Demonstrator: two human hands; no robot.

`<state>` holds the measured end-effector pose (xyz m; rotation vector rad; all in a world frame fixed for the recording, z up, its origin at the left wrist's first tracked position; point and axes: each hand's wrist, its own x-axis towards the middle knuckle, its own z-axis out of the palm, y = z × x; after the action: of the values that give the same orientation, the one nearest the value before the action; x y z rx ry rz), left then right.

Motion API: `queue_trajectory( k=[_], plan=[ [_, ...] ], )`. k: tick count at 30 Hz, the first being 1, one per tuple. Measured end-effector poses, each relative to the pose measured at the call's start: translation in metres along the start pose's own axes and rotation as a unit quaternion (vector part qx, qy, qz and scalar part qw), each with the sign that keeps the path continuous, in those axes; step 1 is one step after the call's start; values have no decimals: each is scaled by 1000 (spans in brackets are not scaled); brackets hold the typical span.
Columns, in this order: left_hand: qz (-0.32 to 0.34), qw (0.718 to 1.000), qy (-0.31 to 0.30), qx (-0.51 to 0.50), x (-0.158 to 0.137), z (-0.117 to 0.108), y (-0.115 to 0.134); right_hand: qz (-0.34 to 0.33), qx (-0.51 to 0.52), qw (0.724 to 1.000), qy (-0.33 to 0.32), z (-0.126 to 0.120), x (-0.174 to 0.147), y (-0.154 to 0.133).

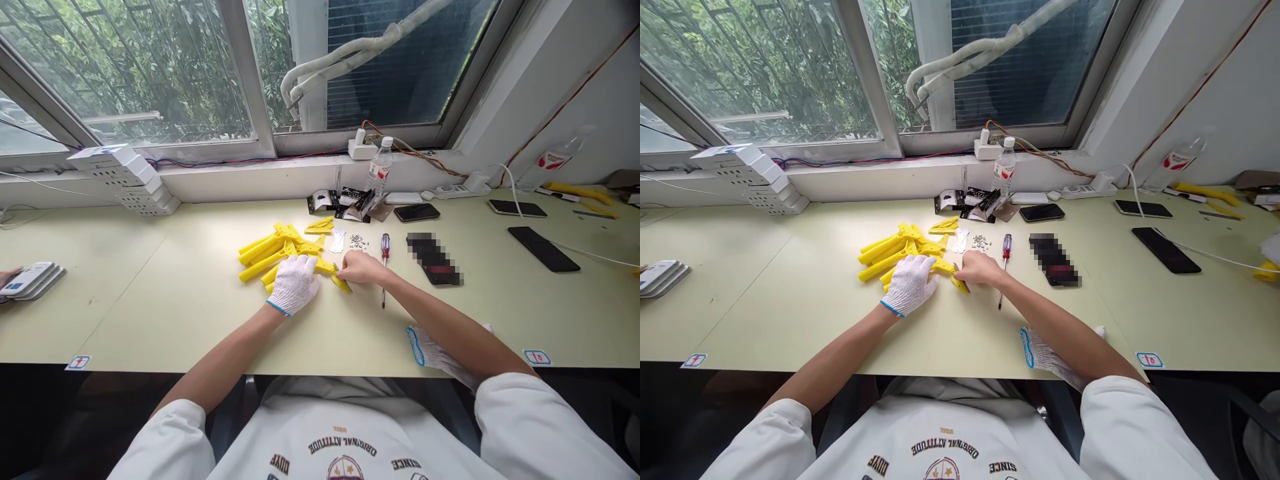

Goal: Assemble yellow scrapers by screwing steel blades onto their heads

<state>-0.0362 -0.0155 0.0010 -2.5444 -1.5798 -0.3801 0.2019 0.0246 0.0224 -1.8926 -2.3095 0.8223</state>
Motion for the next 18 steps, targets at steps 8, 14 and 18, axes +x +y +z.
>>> queue_trajectory(
  k=[8, 14, 18],
  plan=[
    [162, 985, -9, -55, 2, 0, 12, 31, 112, 993, 19, -44, 13, 33],
    [242, 968, -33, -61, 8, -4, 15, 56, 138, 984, 97, -36, 32, 39],
    [260, 962, -36, -75, 5, -6, 14, 63, 136, 980, 130, -24, 41, 27]
  ],
)
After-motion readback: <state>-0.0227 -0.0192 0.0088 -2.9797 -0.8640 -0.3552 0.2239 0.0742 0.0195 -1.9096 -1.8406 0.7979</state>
